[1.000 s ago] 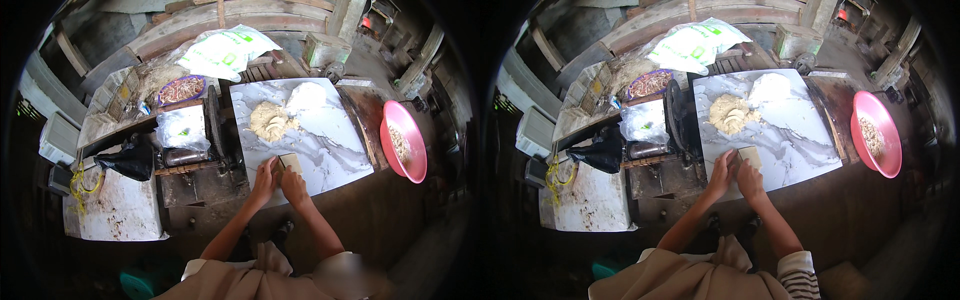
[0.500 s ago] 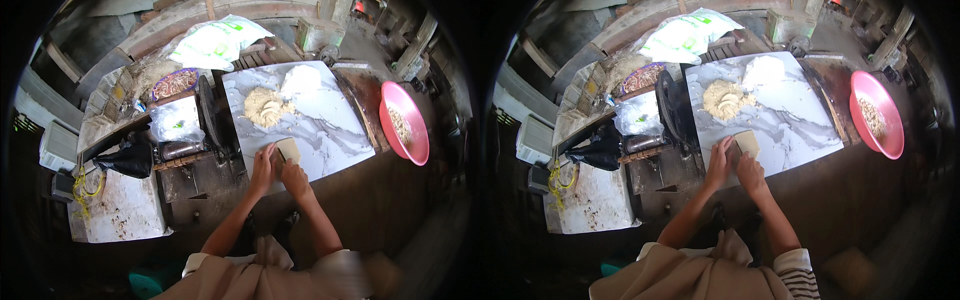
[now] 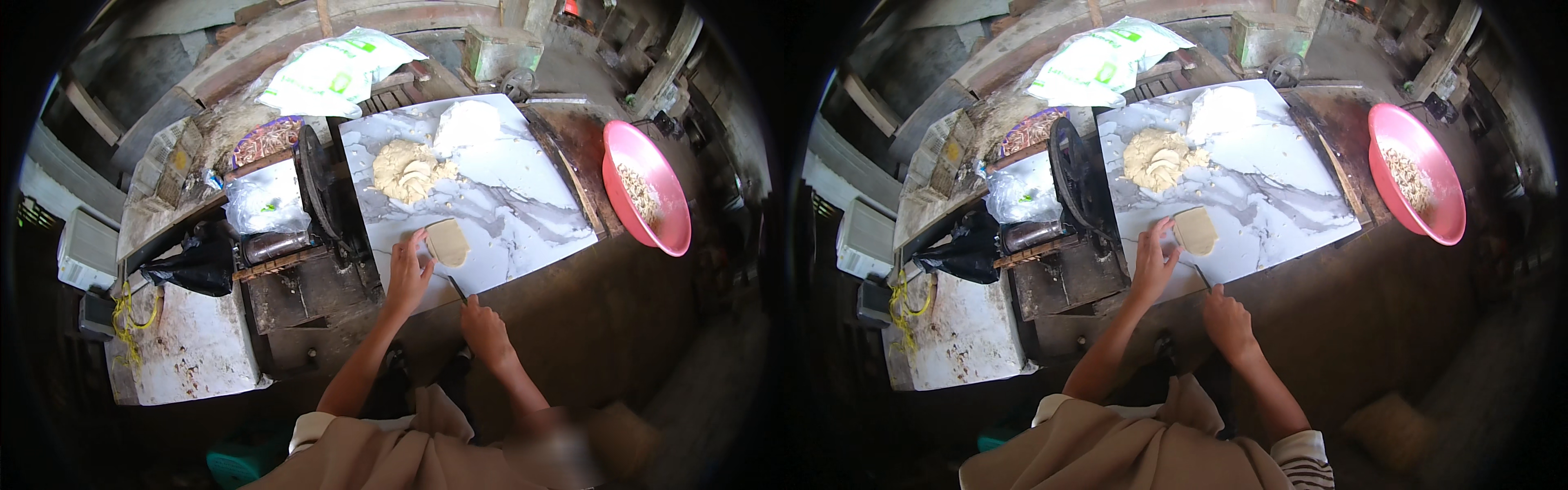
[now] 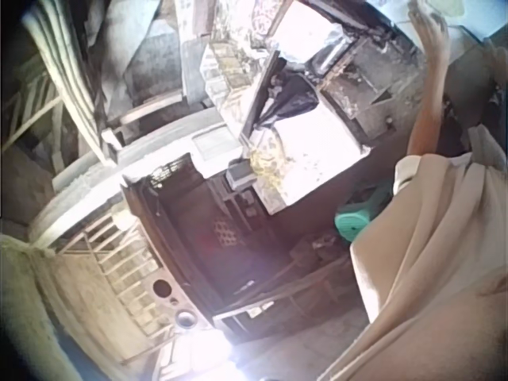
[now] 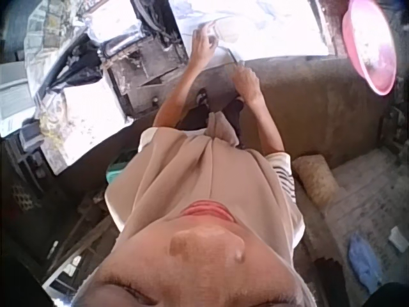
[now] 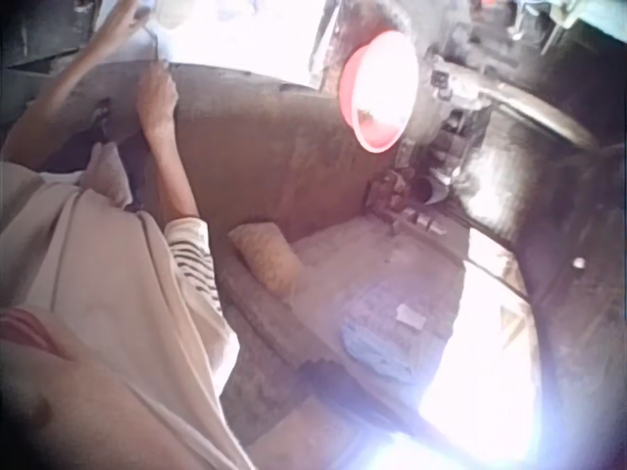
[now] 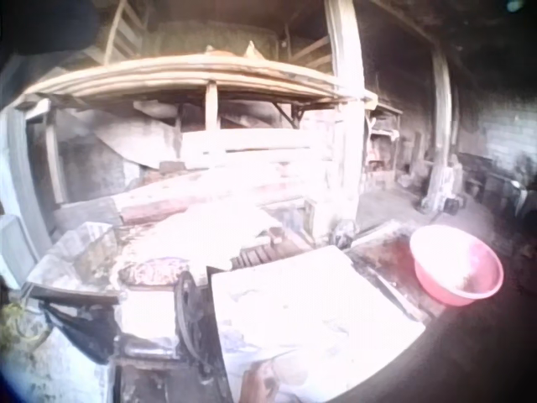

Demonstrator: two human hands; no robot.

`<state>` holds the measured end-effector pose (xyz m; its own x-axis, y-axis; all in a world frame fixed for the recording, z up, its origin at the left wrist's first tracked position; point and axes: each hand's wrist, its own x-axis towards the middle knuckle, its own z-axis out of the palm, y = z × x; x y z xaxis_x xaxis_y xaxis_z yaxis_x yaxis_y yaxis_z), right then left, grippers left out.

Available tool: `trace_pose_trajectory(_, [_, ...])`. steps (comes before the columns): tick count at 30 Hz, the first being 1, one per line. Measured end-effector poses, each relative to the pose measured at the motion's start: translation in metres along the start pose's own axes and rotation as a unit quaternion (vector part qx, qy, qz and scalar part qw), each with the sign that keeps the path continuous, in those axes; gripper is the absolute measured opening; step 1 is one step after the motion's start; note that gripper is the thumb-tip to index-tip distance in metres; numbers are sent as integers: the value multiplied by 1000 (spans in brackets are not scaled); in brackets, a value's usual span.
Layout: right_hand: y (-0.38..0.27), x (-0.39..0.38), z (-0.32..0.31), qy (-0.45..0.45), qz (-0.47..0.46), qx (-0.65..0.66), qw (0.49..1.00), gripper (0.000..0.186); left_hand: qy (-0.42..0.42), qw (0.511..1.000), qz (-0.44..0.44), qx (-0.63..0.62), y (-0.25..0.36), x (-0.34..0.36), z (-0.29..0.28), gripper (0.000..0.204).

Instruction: The person prepares dough on a marble surface by kneading it and using a wooden rolling pin to flatten it, then feeds the dough through a manual noodle cutter into a pink bowl.

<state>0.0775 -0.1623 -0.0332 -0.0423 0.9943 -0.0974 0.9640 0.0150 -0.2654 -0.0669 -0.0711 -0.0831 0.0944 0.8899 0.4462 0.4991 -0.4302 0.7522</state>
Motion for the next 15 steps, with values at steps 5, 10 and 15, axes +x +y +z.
trace_pose_trajectory(5, [20,40,-32,76,15,50,996,21,40,996,-35,75,-1,5,5,63])
trace_pose_trajectory(10, [64,121,-17,256,-5,86,963,19,33,993,-115,-1,-3,14,16,55])
trace_pose_trajectory(15, [73,161,4,231,-18,-27,972,22,61,985,-159,18,-5,21,22,43])
